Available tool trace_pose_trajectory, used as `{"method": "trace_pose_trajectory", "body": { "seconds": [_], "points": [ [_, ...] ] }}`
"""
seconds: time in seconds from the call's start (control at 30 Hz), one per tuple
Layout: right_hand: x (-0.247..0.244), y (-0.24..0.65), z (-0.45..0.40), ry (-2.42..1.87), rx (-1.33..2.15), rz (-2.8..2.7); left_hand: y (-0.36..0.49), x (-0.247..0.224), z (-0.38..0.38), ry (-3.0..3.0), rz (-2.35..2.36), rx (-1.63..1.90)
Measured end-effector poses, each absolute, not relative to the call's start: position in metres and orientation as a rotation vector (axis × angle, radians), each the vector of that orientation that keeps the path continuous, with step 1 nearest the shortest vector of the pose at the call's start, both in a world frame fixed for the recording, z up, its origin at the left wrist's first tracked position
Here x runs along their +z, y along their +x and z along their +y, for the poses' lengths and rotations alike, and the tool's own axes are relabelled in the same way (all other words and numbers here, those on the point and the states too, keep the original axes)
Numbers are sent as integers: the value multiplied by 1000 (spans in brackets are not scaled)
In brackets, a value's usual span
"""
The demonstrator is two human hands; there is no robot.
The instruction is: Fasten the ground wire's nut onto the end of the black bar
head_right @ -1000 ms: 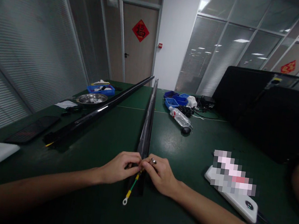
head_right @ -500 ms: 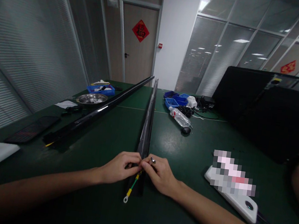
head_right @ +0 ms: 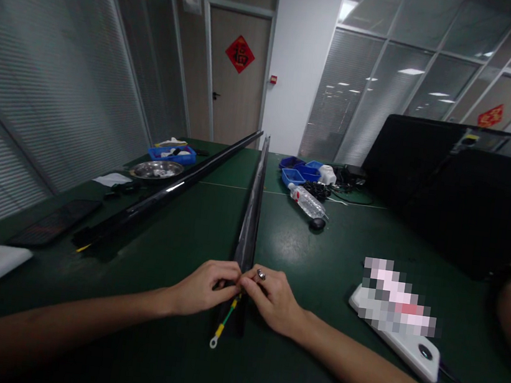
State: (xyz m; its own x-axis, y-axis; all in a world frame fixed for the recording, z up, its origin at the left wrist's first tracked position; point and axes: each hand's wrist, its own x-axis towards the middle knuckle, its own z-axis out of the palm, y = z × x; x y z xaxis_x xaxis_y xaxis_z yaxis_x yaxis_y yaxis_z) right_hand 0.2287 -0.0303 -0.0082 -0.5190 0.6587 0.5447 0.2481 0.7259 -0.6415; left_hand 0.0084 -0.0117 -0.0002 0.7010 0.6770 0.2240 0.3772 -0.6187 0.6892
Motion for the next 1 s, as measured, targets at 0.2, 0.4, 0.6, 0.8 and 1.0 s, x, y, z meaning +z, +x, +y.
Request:
{"method": "trace_pose_trajectory", "body": {
  "seconds": [0.2,0.4,0.6,0.8,1.0],
  "points": [
    [-6,229,-32,-688,612,-2095,8,3,-13,2280,793,637],
    [-9,228,-29,-741,669,-2071,8,0,-12,2292,820,628],
    [-8,228,-30,-745,636,-2093,7,-1,-11,2280,815,625],
    [-9,229,-31,-709,652,-2087,8,1,-13,2261,803,653],
    [-13,228,-28,-737,673,-2058,8,-1,-13,2272,820,652]
  ]
}}
